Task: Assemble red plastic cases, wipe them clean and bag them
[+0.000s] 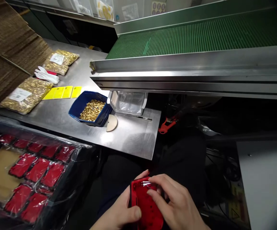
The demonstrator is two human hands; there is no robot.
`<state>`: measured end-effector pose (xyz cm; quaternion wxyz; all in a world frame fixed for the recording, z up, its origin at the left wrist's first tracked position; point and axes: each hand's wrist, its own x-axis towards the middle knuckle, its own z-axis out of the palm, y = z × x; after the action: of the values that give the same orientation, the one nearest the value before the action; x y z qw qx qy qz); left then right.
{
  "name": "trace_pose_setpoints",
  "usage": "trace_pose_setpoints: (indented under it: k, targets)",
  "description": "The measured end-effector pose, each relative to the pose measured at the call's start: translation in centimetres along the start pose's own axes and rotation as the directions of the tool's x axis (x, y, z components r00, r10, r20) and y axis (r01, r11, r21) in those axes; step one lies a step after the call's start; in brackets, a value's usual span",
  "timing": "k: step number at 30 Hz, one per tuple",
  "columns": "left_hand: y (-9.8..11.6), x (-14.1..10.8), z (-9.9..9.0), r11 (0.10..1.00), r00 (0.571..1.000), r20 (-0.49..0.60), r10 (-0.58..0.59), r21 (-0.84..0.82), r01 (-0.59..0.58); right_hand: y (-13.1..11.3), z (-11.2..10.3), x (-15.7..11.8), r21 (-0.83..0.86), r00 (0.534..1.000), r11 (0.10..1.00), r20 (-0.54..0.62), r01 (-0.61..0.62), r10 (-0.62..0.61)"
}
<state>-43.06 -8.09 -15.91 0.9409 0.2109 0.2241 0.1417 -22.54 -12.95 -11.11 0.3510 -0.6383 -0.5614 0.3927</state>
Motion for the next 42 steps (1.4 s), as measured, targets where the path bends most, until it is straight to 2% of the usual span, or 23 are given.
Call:
trace_pose_setpoints:
  k: [3,7,22,27,31,36,42]
  targets:
    - [0.2,0.3,0.7,0.999,1.000,0.005,-0.024,0.022,0.024,0.1,0.9,-0.3,-0.021,0.998,0.998,-0.005,0.060,-0.060]
    - [0.6,0.5,1.2,0.994,0.998,-0.045,-0.042,0.101,0.046,0.3,1.2,-0.3,-0.067,0.996,0.994,-0.008,0.083,-0.084]
    - [0.9,1.0,1.6,0.963,0.993,-0.085,-0.082,0.251,0.101,0.4,0.8,-0.3,-0.115,0.998,0.993,0.049,0.032,-0.026]
    - [0.5,1.4,1.1,0.983,0.998,-0.035,-0.048,0.178,0.053,0.3,0.0,-0.3,0.026,0.998,0.999,-0.055,-0.028,0.030]
    - [0.6,1.6,1.0,0.994,0.999,-0.018,-0.034,0.099,0.035,0.9,-1.0,-0.4,0.003,0.990,0.999,-0.134,-0.039,0.039]
    - [0.6,1.5,0.8,0.989,0.998,-0.045,-0.043,0.137,0.049,1.3,-1.5,-0.3,-0.072,0.996,0.994,-0.023,0.079,-0.080]
    - [0.4,1.1,0.3,0.979,0.999,-0.023,-0.048,0.198,0.052,1.1,-1.1,0.1,-0.155,0.974,0.965,0.113,0.213,-0.197]
